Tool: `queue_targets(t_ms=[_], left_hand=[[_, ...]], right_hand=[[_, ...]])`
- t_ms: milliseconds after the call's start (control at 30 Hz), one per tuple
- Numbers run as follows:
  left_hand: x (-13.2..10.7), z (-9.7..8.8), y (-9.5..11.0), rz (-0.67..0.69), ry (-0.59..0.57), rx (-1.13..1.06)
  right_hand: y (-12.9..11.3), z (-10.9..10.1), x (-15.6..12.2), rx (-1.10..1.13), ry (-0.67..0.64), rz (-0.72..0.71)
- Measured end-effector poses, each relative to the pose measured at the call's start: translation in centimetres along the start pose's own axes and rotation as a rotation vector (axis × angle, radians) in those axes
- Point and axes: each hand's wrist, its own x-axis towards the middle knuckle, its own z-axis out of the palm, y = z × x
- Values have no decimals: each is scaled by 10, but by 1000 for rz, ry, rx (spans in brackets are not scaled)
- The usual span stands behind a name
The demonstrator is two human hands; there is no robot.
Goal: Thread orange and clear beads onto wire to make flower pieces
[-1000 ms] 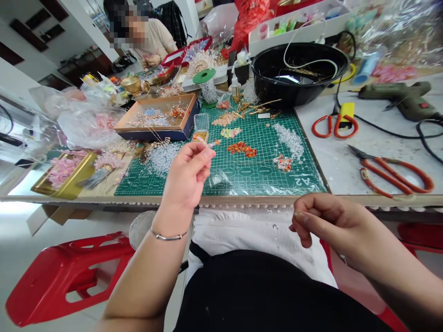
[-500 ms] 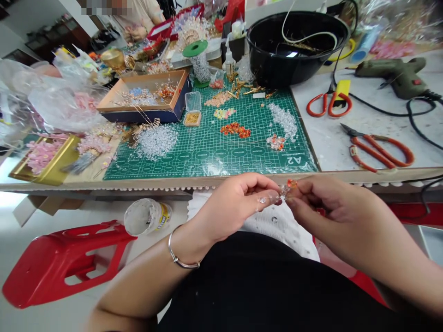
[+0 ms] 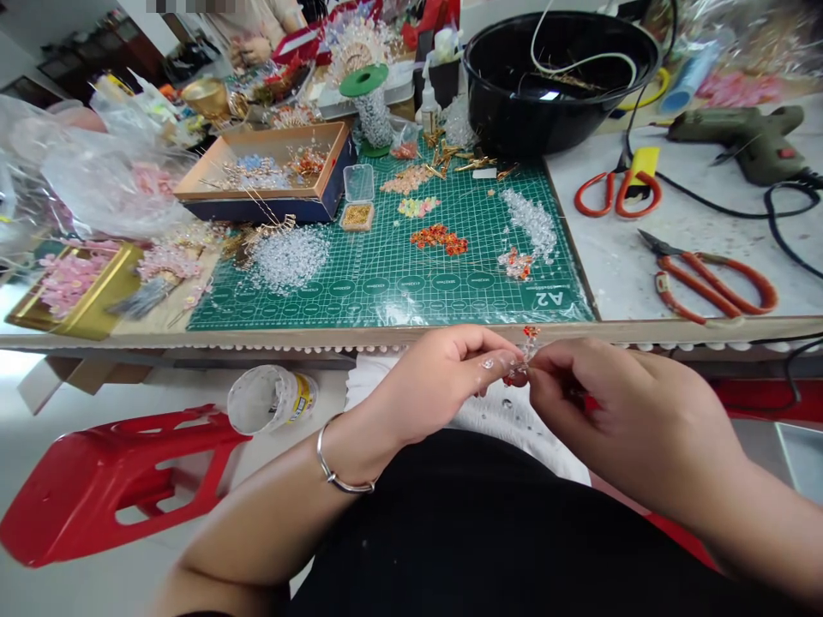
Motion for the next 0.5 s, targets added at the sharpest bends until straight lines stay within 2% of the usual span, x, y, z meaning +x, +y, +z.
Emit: queue_targets(t_ms=[267, 500], left_hand=[[1, -3, -6, 32, 11, -98], [0, 0, 2, 2, 38, 108]], right_hand=[[3, -1, -2, -89, 15, -32], [2, -1, -2, -100, 13, -55]])
